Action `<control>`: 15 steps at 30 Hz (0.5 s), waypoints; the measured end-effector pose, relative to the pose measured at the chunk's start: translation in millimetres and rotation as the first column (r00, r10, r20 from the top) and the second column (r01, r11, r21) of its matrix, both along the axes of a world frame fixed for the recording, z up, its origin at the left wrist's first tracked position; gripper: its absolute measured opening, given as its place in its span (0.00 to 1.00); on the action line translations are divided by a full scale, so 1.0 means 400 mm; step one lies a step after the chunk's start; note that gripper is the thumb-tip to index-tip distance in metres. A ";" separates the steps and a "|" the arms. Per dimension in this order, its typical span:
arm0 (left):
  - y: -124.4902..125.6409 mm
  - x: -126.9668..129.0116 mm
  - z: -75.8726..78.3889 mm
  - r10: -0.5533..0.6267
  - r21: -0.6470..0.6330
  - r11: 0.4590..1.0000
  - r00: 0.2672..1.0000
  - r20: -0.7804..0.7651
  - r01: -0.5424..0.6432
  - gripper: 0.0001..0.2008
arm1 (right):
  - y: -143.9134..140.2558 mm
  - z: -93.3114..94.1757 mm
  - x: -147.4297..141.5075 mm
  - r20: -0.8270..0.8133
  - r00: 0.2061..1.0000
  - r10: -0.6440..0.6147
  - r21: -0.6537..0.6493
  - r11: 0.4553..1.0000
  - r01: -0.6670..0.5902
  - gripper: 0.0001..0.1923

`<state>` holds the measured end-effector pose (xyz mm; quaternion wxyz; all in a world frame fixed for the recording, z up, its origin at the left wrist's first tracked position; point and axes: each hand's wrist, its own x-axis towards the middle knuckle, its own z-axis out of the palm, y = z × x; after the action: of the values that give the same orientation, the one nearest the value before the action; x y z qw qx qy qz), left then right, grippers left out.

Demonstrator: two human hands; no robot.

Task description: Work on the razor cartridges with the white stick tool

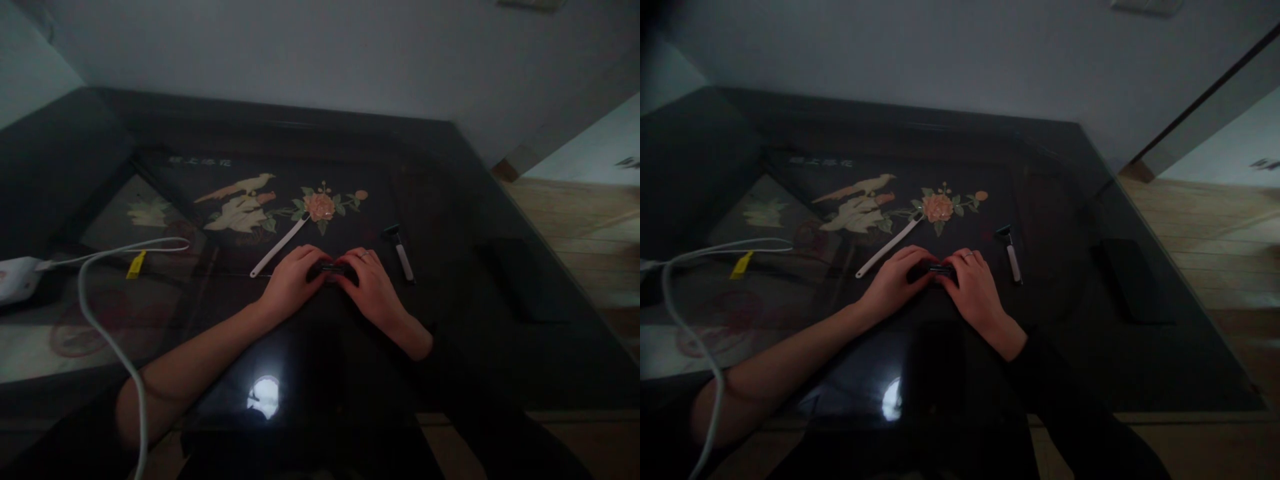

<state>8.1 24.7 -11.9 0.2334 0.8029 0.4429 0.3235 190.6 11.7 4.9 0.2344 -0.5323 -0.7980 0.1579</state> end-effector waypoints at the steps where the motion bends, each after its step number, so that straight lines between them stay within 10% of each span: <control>1: 0.001 -0.001 0.002 -0.001 -0.010 1.000 1.000 0.007 0.001 0.07 | 0.002 0.001 -0.001 -0.002 1.000 -0.004 0.002 1.000 0.004 0.06; 15: 0.007 0.002 0.010 0.008 -0.066 0.998 1.000 -0.012 -0.009 0.06 | 0.014 -0.005 -0.009 -0.016 1.000 -0.017 0.066 0.998 0.018 0.04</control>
<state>8.9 27.3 -7.8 0.2558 0.7947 0.4582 0.3050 187.1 17.2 3.0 0.2595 -0.5300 -0.7962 0.1334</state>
